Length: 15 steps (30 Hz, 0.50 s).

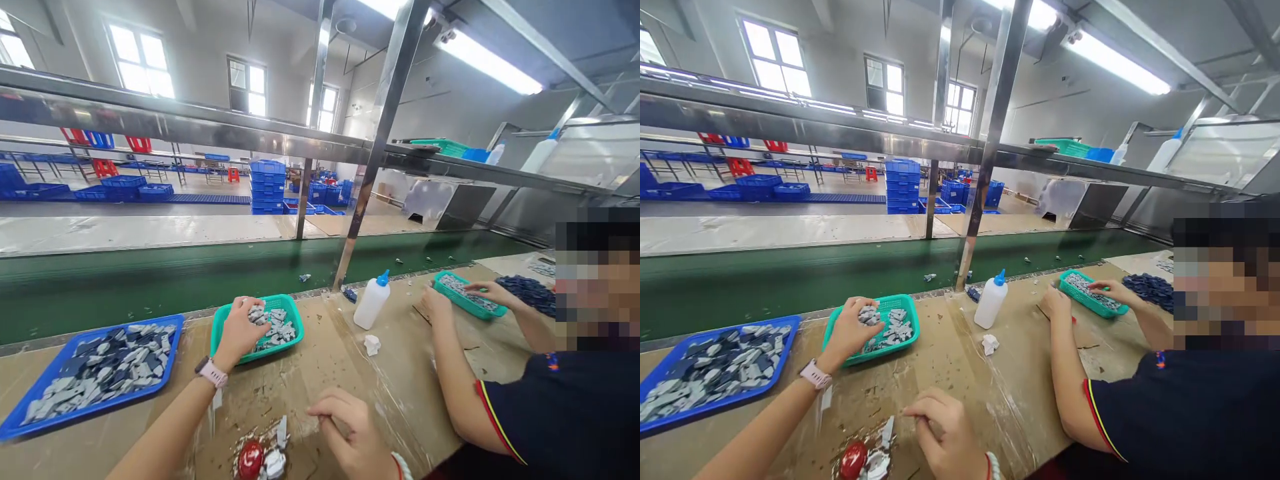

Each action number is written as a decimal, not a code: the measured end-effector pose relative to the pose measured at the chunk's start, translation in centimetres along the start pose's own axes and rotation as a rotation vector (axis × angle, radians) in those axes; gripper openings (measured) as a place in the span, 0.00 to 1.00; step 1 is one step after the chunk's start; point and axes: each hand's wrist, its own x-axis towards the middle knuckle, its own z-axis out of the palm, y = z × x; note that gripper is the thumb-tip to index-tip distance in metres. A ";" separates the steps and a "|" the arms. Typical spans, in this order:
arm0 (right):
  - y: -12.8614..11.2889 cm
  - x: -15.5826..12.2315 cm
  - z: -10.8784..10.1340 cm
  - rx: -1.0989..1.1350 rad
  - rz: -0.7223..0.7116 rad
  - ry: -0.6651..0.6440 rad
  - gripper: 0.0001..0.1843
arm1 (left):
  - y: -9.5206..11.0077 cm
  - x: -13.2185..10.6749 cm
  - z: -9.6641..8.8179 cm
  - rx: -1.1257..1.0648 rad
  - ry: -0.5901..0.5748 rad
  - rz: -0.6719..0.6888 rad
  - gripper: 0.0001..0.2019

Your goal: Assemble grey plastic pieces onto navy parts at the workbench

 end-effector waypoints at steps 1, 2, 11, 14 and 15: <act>0.7 0.3 -0.7 -0.013 0.026 0.010 0.16 | -0.2 0.8 1.0 0.023 -0.044 0.029 0.16; 1.4 0.5 -1.2 -0.023 0.051 0.015 0.15 | -0.6 1.2 1.7 0.043 -0.094 0.057 0.18; 6.1 1.1 -4.0 -0.112 0.064 -0.055 0.23 | -0.6 7.5 -0.6 0.162 -0.427 0.080 0.21; 8.5 0.0 -3.9 -0.118 -0.008 0.003 0.30 | 0.9 13.0 2.2 0.210 -0.448 0.116 0.15; 9.3 -0.4 -3.6 -0.110 -0.032 0.027 0.32 | 1.3 14.7 3.9 0.234 -0.445 0.126 0.14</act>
